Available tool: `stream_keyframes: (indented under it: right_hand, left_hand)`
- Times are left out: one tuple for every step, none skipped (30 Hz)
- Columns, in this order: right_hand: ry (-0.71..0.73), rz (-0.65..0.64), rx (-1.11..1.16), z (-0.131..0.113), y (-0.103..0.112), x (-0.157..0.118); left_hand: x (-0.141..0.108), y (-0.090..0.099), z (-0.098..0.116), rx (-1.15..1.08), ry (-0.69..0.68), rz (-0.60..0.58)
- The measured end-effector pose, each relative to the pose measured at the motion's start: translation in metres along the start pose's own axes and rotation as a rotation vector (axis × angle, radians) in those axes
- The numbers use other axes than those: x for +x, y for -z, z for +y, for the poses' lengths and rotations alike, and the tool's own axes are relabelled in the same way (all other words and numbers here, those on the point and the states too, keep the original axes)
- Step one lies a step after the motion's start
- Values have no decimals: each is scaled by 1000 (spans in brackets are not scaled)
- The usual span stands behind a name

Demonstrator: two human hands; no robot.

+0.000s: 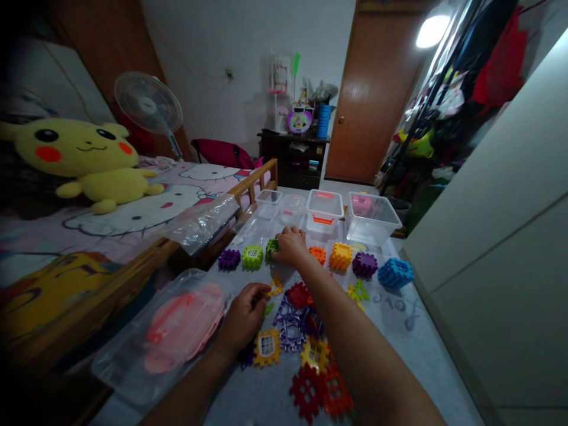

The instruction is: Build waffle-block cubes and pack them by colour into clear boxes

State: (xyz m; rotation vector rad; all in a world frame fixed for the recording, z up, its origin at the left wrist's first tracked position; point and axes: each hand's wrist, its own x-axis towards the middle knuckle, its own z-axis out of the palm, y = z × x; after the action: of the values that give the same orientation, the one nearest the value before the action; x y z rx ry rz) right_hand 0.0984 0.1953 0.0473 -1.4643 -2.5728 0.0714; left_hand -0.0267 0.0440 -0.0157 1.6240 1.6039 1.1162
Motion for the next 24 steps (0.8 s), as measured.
stream_keyframes:
  right_hand:
    - [-4,10,4,0,1,-2]
    - [-9,21,7,0,4,-4]
    - [-14,37,13,2,8,-8]
    - [-17,59,26,3,13,-14]
    - [-16,85,44,6,19,-22]
    - [-12,115,68,11,25,-31]
    - [-5,144,97,16,31,-42]
    - [2,167,119,23,37,-55]
    - [4,178,133,30,42,-70]
    - [2,180,143,39,47,-87]
    - [3,167,155,49,50,-104]
    - [-3,150,172,58,51,-123]
    - [-25,138,192,68,51,-141]
    - [-61,136,215,77,50,-160]
    - [-106,134,240,84,48,-178]
    - [-152,129,266,91,44,-194]
    - [-191,123,287,96,40,-208]
    - [-216,109,303,100,34,-220]
    - [-237,100,312,102,29,-230]
    - [-248,101,316,104,23,-236]
    - [-250,106,315,105,17,-241]
    - [-244,115,312,105,11,-243]
    - [-228,122,306,105,6,-243]
    - [-208,128,298,105,2,-242]
  left_hand:
    - [0,0,0,3,3,4]
    - [0,1,0,3,7,9]
    - [0,1,0,0,10,13]
    - [0,2,0,-3,12,20]
    - [0,3,0,-6,13,25]
    - [0,4,0,-6,13,28]
    - [0,4,1,-2,13,31]
    - [0,5,1,7,13,31]
    - [0,5,1,20,12,30]
    - [0,5,1,37,10,26]
    - [0,5,2,58,7,18]
    - [0,5,1,84,0,10]
    - [0,4,1,115,-10,-1]
    - [-1,3,1,152,-23,-10]
    - [-2,2,0,192,-37,-18]
    - [-3,1,0,232,-53,-27]
    - [-3,0,-1,269,-71,-35]
    - [-4,-1,-1,299,-90,-44]
    - [-5,-2,-2,324,-111,-54]
    - [-5,-3,-2,343,-132,-64]
    - [-5,-4,-3,358,-152,-73]
    - [-5,-4,-3,373,-168,-77]
    - [-5,-5,-4,387,-178,-79]
    - [-5,-5,-5,402,-183,-78]
